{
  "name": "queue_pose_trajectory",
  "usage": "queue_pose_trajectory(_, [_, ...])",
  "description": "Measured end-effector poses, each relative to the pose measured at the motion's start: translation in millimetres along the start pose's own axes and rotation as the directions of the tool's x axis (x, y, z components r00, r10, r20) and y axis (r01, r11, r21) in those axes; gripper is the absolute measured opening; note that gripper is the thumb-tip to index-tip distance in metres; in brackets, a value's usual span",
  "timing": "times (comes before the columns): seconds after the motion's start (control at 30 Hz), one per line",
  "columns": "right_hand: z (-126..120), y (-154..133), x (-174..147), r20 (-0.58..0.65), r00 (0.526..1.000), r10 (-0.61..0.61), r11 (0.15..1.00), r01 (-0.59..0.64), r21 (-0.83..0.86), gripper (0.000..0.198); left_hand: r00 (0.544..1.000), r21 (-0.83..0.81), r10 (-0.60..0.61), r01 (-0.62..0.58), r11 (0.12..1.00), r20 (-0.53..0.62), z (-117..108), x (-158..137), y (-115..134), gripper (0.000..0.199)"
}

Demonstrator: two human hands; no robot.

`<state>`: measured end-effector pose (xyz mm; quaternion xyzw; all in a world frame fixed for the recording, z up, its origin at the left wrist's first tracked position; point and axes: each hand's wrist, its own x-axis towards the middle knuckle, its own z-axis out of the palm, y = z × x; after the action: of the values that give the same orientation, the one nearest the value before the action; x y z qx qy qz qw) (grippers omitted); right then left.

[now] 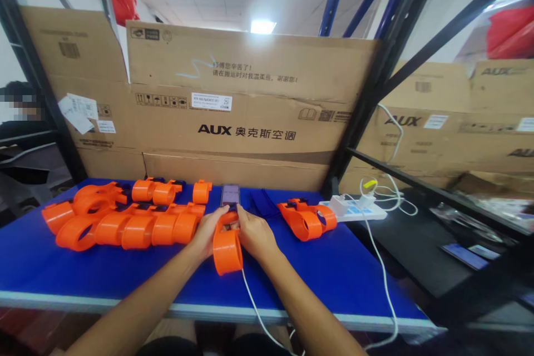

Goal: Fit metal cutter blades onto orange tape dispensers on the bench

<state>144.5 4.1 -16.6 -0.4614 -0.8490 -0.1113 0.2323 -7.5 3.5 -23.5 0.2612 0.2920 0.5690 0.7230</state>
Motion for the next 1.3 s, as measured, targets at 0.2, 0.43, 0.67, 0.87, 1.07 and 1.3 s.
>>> queue_pose_trajectory(0.2, [-2.6,-1.1,0.1,0.023,1.0,0.008,1.0,-0.008,-0.015,0.05,1.0,-0.006,-0.023,0.023,1.0,0.008,-1.4,2.2,0.4,0.021])
queue_pose_trajectory(0.43, [2.2,0.9,-1.1,-0.016,1.0,-0.005,1.0,0.006,0.007,0.053,0.999,0.001,-0.051,0.051,0.999,0.004,-3.4,3.1,0.1,0.022])
queue_pose_trajectory(0.67, [5.9,8.4,-0.2,-0.141,0.989,-0.034,0.98,0.061,0.189,0.05,1.0,0.027,-0.002,0.002,1.0,-0.003,-2.0,1.5,5.8,0.026])
queue_pose_trajectory(0.87, [3.7,18.4,1.5,-0.178,0.984,0.017,0.855,0.078,0.513,0.045,0.98,0.195,0.185,-0.167,0.966,-0.077,-9.7,4.8,0.5,0.035])
queue_pose_trajectory(1.07, [4.8,14.9,0.2,-0.196,0.975,0.108,0.75,0.05,0.659,0.041,0.933,0.454,0.359,-0.317,0.833,-0.005,-16.3,10.0,-3.5,0.041])
queue_pose_trajectory(1.3, [-0.7,11.1,-2.3,-0.264,0.963,0.056,0.805,0.112,0.582,0.037,0.934,0.499,0.356,-0.321,0.805,0.026,-18.6,8.9,-1.6,0.042])
